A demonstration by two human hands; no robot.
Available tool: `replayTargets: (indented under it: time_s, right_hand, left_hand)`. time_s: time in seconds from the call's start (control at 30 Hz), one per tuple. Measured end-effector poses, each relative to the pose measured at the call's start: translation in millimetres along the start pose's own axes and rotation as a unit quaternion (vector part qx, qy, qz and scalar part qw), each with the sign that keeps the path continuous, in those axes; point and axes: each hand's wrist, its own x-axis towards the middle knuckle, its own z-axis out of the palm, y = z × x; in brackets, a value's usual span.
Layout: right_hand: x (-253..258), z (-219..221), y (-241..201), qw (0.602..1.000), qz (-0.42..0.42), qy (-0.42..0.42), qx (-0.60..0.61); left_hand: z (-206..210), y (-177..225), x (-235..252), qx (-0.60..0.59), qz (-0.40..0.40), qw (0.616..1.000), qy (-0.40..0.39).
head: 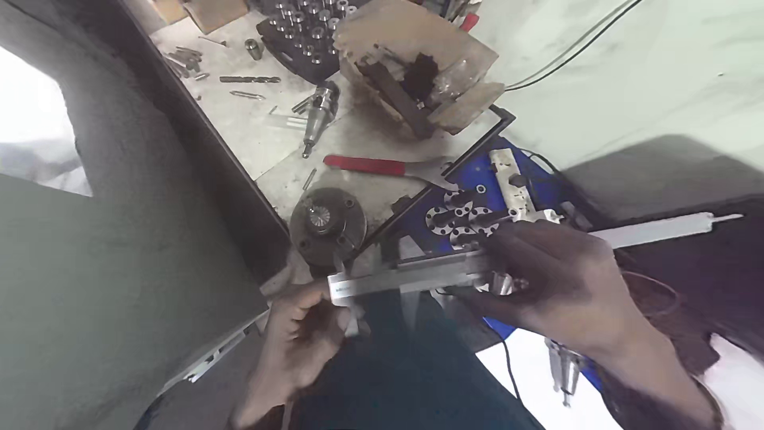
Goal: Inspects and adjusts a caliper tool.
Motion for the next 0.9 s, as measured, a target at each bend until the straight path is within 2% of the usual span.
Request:
replayTargets:
  time_s: [0.1, 0.17, 0.3, 0.43, 0.53, 0.73, 0.9]
  right_hand:
    - [3.0, 1.8, -6.7, 0.999, -0.017, -0.021, 0.036]
    - [5.2, 4.5, -10.5, 0.998, -0.032, -0.025, 0.05]
    - [5.5, 3.6, -14.3, 0.997, -0.014, -0.036, 0.068]
    - [6.5, 0.3, -17.5, 0.995, -0.016, -0.049, 0.09]
    - [8.8, -3.3, -20.8, 0.994, -0.014, -0.067, 0.087]
    - [7.9, -6.8, -24.7, 0.997, 0.007, -0.063, -0.035]
    - [2.0, -8.3, -23.6, 0.996, -0.003, -0.082, -0.034]
  left_hand:
    - [5.3, 1.1, 0.5, -0.039, -0.043, 0.998, -0.013]
    - [11.8, 3.9, -0.2, -0.048, -0.074, 0.996, 0.014]
    - [5.8, 4.2, -4.7, -0.049, -0.099, 0.994, 0.011]
    - [1.9, 10.3, -8.4, -0.103, -0.136, 0.985, 0.006]
    - [-0.7, 11.8, -9.4, -0.126, -0.133, 0.983, -0.004]
    - [-4.3, 15.5, -10.4, -0.138, -0.136, 0.981, -0.008]
    - [-5.5, 17.5, -11.8, -0.13, -0.117, 0.984, -0.025]
